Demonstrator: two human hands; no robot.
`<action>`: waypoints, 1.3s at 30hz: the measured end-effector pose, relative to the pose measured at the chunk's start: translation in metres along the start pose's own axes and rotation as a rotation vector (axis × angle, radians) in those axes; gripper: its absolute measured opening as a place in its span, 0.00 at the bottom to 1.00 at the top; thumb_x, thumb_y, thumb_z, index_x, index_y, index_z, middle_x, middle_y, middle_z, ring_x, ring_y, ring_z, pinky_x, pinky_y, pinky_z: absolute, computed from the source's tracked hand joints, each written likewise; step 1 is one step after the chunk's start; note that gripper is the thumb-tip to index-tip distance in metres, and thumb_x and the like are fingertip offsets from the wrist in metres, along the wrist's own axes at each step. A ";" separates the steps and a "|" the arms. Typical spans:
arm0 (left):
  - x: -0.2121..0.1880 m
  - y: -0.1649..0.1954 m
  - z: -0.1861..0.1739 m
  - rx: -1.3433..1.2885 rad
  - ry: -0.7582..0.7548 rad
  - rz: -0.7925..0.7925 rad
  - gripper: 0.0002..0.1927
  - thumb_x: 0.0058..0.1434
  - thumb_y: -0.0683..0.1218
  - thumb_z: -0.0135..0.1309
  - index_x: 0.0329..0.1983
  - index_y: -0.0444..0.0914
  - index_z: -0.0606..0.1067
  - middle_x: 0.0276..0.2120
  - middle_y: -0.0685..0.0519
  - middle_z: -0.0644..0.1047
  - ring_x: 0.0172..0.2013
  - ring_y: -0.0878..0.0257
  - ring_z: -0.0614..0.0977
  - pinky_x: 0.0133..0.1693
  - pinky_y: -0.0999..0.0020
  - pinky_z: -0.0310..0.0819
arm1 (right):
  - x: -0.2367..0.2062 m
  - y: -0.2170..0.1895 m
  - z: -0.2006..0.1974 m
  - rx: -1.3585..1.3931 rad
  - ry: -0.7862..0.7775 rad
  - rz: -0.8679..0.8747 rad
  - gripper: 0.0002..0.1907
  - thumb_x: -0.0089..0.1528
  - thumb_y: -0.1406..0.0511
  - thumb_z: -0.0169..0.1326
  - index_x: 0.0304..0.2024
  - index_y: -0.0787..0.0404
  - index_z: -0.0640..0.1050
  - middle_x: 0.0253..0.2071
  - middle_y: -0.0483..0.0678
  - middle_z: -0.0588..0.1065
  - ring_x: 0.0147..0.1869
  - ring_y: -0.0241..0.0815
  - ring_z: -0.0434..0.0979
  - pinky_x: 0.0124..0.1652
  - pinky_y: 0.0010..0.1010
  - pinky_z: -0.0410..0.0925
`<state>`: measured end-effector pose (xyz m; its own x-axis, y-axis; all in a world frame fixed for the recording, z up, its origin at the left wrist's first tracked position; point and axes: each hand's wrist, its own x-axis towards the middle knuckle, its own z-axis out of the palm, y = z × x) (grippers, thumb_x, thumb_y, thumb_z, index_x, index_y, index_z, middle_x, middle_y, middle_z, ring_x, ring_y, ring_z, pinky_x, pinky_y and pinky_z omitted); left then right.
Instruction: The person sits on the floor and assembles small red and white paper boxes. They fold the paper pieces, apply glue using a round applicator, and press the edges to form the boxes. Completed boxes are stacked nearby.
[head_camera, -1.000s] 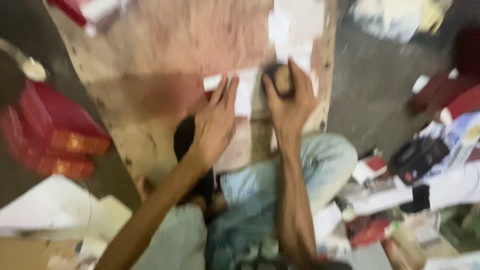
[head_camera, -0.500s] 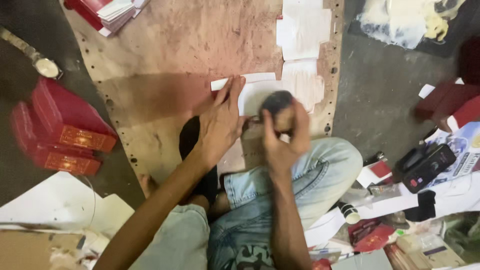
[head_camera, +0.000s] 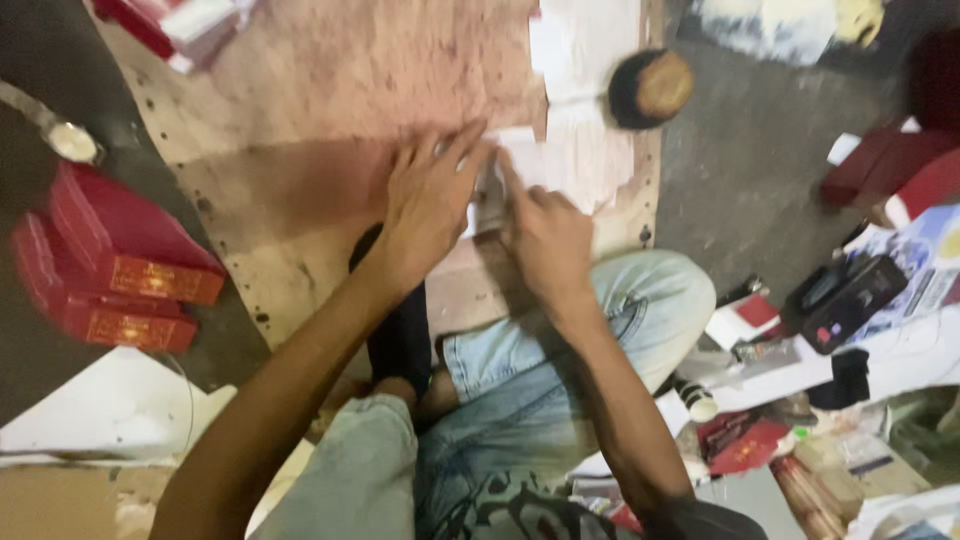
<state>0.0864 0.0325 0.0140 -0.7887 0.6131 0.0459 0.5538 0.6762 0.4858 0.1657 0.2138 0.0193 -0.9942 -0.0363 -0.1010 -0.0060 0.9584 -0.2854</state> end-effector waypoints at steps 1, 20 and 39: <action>0.006 0.001 -0.001 -0.123 -0.061 -0.034 0.34 0.48 0.35 0.62 0.62 0.37 0.72 0.63 0.48 0.71 0.60 0.48 0.72 0.58 0.55 0.69 | -0.005 -0.003 0.004 -0.053 -0.064 0.047 0.38 0.57 0.70 0.58 0.71 0.50 0.70 0.30 0.51 0.78 0.32 0.54 0.79 0.32 0.45 0.71; 0.055 0.031 0.008 -0.033 -0.342 -0.178 0.29 0.42 0.32 0.60 0.51 0.32 0.70 0.52 0.36 0.71 0.54 0.41 0.73 0.54 0.51 0.66 | -0.073 -0.014 0.017 -0.325 -0.009 0.221 0.39 0.63 0.43 0.56 0.61 0.69 0.75 0.22 0.51 0.77 0.24 0.49 0.76 0.33 0.43 0.65; 0.018 0.005 0.010 0.062 -0.275 -0.030 0.20 0.49 0.38 0.59 0.48 0.33 0.76 0.47 0.39 0.76 0.53 0.42 0.77 0.59 0.51 0.71 | -0.088 -0.041 0.015 -0.177 -0.142 0.107 0.31 0.64 0.57 0.60 0.61 0.76 0.77 0.30 0.54 0.79 0.35 0.50 0.80 0.41 0.41 0.72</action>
<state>0.0773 0.0507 0.0086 -0.7074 0.6748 -0.2103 0.5537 0.7139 0.4286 0.2548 0.1736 0.0254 -0.9652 0.0411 -0.2582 0.0679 0.9931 -0.0960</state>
